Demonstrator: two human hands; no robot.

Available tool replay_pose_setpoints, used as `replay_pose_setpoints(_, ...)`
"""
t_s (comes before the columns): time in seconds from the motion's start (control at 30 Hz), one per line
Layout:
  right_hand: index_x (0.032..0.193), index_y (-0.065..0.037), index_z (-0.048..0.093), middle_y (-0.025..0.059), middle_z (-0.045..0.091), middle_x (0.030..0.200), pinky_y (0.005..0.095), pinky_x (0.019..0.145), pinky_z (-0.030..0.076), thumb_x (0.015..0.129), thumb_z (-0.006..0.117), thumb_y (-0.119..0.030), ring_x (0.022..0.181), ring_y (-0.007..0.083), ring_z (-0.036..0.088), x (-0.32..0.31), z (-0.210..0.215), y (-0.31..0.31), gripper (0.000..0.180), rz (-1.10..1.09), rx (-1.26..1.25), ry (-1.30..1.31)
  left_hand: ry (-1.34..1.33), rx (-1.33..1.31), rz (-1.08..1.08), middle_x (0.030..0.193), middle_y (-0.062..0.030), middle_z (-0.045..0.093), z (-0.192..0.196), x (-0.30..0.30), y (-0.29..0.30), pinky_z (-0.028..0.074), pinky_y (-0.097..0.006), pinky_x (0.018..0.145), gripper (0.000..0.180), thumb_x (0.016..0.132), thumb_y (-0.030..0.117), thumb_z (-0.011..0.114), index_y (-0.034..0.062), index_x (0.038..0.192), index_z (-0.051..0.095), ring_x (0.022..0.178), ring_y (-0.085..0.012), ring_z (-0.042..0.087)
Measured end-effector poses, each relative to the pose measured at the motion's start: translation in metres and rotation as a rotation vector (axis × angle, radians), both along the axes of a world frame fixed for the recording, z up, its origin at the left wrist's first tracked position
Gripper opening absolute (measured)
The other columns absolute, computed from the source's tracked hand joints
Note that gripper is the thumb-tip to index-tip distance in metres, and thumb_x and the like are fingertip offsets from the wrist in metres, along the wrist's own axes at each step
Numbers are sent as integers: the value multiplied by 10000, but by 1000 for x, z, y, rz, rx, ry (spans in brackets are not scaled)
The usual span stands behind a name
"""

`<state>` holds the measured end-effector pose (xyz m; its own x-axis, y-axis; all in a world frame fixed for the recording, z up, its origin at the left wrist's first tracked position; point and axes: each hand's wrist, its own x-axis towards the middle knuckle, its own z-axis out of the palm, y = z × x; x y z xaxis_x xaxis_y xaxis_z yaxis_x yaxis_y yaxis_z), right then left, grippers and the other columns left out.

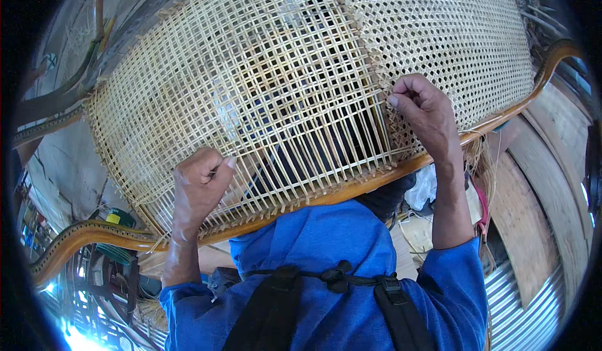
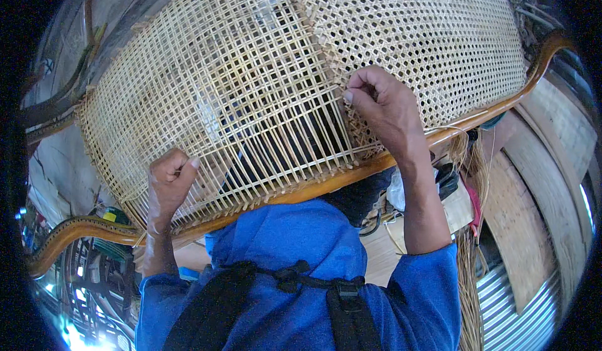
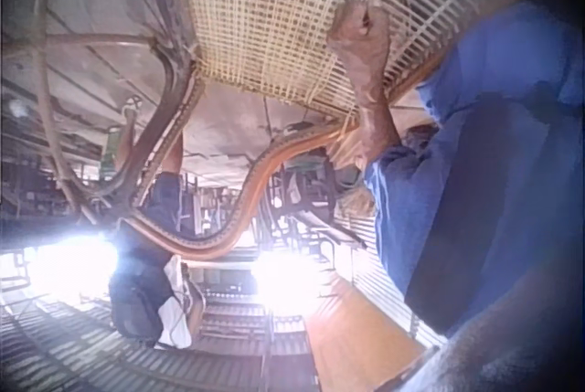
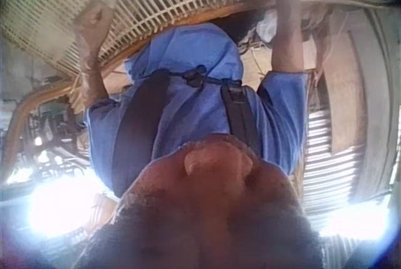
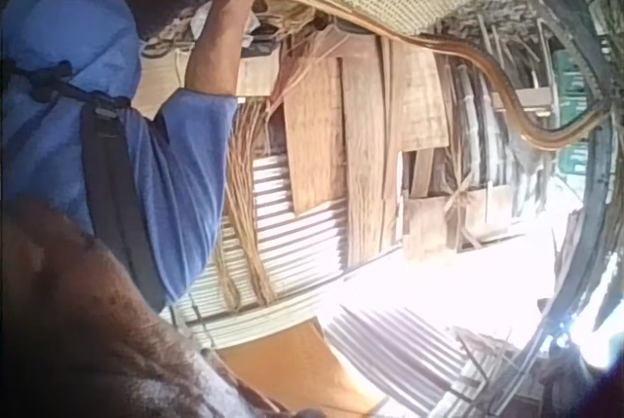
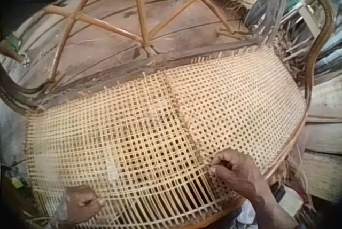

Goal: Repairing or weaving a rattan bench using rattan strips, a utility blade, and a hammer.

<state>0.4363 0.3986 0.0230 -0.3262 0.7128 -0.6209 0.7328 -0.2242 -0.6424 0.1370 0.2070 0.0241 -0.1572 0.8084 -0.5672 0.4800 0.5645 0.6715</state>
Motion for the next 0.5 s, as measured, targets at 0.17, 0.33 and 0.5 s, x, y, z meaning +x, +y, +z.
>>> replay_pose_setpoints(0.17, 840, -18, 561, 106, 577, 753, 322, 626, 454, 788, 660, -121, 663, 208, 550, -12, 0, -7, 152, 150, 168, -159, 35, 9, -57, 543, -74, 391, 4, 1, 0, 315, -318, 455, 281, 777, 84, 645, -4, 594, 450, 473, -161, 377)
replay_pose_setpoints(0.33, 851, -10, 540, 166, 573, 795, 395, 663, 462, 769, 688, -217, 726, 317, 553, -15, 3, -8, 267, 139, 138, -175, 80, 56, -70, 548, -91, 422, 4, 5, -1, 344, -328, 467, 251, 778, 93, 638, 3, 607, 478, 475, -195, 419)
replay_pose_setpoints(0.5, 967, -40, 522, 174, 550, 929, 435, 718, 472, 776, 660, -211, 818, 365, 578, -19, 7, -16, 291, 287, 199, -319, 161, 118, -89, 553, -90, 445, 6, 10, -1, 351, -327, 444, 273, 765, 114, 662, 20, 592, 473, 454, -196, 441)
